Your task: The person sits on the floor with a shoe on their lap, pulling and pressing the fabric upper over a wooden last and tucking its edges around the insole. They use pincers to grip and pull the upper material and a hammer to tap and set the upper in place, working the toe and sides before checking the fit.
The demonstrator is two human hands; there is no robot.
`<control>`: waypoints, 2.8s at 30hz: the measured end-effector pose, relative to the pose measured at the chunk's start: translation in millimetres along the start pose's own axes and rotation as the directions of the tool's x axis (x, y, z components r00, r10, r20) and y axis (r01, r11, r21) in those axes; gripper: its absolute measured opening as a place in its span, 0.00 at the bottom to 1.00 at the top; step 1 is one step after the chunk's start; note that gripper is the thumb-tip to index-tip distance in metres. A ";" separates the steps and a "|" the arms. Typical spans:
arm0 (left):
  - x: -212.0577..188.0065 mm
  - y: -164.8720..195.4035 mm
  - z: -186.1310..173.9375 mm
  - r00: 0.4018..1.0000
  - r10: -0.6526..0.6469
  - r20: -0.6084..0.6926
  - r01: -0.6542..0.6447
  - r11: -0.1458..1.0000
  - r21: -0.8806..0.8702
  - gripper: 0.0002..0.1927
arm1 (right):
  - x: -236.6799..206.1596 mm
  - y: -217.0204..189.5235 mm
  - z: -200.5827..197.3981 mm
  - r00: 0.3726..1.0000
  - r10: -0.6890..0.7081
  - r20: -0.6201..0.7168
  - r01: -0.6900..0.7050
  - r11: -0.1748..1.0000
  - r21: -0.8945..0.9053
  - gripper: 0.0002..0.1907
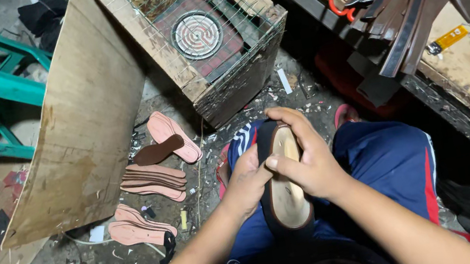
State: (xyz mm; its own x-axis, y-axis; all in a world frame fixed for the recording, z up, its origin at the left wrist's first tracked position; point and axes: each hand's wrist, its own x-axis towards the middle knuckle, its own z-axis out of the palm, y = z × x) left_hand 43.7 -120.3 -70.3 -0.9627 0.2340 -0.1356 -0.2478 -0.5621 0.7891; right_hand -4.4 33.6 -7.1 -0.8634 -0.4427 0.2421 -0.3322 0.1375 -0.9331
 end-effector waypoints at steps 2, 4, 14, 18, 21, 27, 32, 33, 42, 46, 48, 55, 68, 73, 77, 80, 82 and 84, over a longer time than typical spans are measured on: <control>-2.0 -5.0 -4.3 0.999 -0.013 -0.037 0.011 0.999 -0.037 0.26 | 0.3 10.5 5.2 1.000 0.029 0.001 -0.029 0.999 0.042 0.35; -3.1 -7.9 -8.9 0.998 -0.015 -0.058 0.012 0.998 -0.059 0.27 | 1.1 18.3 7.8 1.000 0.031 0.001 -0.031 0.997 0.071 0.32; -1.6 -19.6 -20.8 0.997 0.018 -0.069 -0.022 0.998 -0.067 0.28 | 2.1 26.7 16.0 1.000 -0.012 -0.011 0.013 0.992 0.123 0.26; 0.1 -7.6 -8.7 0.996 0.033 -0.089 -0.033 0.999 -0.009 0.29 | 1.5 27.8 4.6 1.000 -0.009 0.022 0.006 0.991 0.137 0.27; -4.3 12.9 2.0 1.000 0.029 0.003 -0.029 1.000 0.012 0.28 | -7.7 26.1 -13.0 0.992 0.125 -0.022 -0.112 0.945 0.307 0.32; -3.2 32.4 34.4 0.923 0.063 -0.380 0.024 0.975 0.219 0.24 | -59.8 19.0 -19.2 0.983 0.176 -0.061 -0.181 0.980 -0.087 0.34; -10.0 29.5 46.5 0.914 -0.057 -0.402 0.085 0.995 0.052 0.22 | -56.7 31.6 -38.8 0.878 0.475 -0.067 -0.458 0.871 0.175 0.34; -15.2 29.1 45.9 0.904 -0.141 -0.404 0.153 0.988 -0.002 0.22 | -48.9 36.7 -52.2 0.850 0.524 -0.048 -0.500 0.832 0.239 0.33; -34.9 24.3 25.8 0.766 0.458 0.451 -0.429 -0.158 0.889 0.40 | -0.2 82.4 -97.6 0.575 0.554 0.602 -0.554 0.805 -0.213 0.34; -32.2 18.5 15.9 0.954 0.219 0.204 -0.268 0.317 0.910 0.26 | -6.6 60.2 -96.8 0.907 0.415 0.065 -0.327 0.795 -0.511 0.31; -32.1 14.5 13.8 0.941 0.274 0.198 -0.287 0.333 0.898 0.24 | -31.3 35.8 -111.9 0.974 0.172 -0.149 -0.224 0.837 -0.499 0.24; -43.6 8.7 5.1 0.894 0.349 0.280 -0.380 0.260 0.888 0.22 | -197.7 -25.4 -109.7 0.690 0.719 0.081 -0.456 0.519 -0.723 0.37; -72.0 -1.1 14.2 0.849 0.444 0.284 -0.416 0.231 0.880 0.22 | -183.0 -21.1 -44.3 0.833 0.548 0.071 -0.511 0.814 -0.277 0.21; -80.3 -6.1 18.1 0.812 0.492 0.314 -0.451 0.187 0.873 0.23 | -143.0 -13.1 -6.3 0.754 0.617 0.226 -0.578 0.786 -0.218 0.32; -83.0 -10.0 16.9 0.788 0.521 0.328 -0.472 0.169 0.865 0.23 | -133.9 -23.6 2.0 0.726 0.666 0.171 -0.490 0.676 -0.550 0.32; -86.5 -11.3 16.3 0.768 0.528 0.361 -0.493 0.129 0.861 0.24 | -133.7 -35.4 3.3 0.721 0.674 0.162 -0.448 0.632 -0.633 0.30; -90.0 -11.2 16.4 0.758 0.522 0.390 -0.503 0.088 0.860 0.24 | -135.2 -41.8 5.0 0.730 0.663 0.167 -0.414 0.623 -0.664 0.27; -93.0 -10.2 17.3 0.744 0.515 0.426 -0.515 0.035 0.856 0.25 | -137.7 -46.2 7.7 0.754 0.634 0.171 -0.365 0.621 -0.693 0.23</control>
State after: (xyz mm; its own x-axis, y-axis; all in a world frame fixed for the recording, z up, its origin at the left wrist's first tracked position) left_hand 137.6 -122.6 -55.4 -0.7972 0.2227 0.5611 0.5802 0.5393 0.6104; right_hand 132.8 81.4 0.6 -0.7970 -0.3978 -0.4545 -0.1542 0.8616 -0.4836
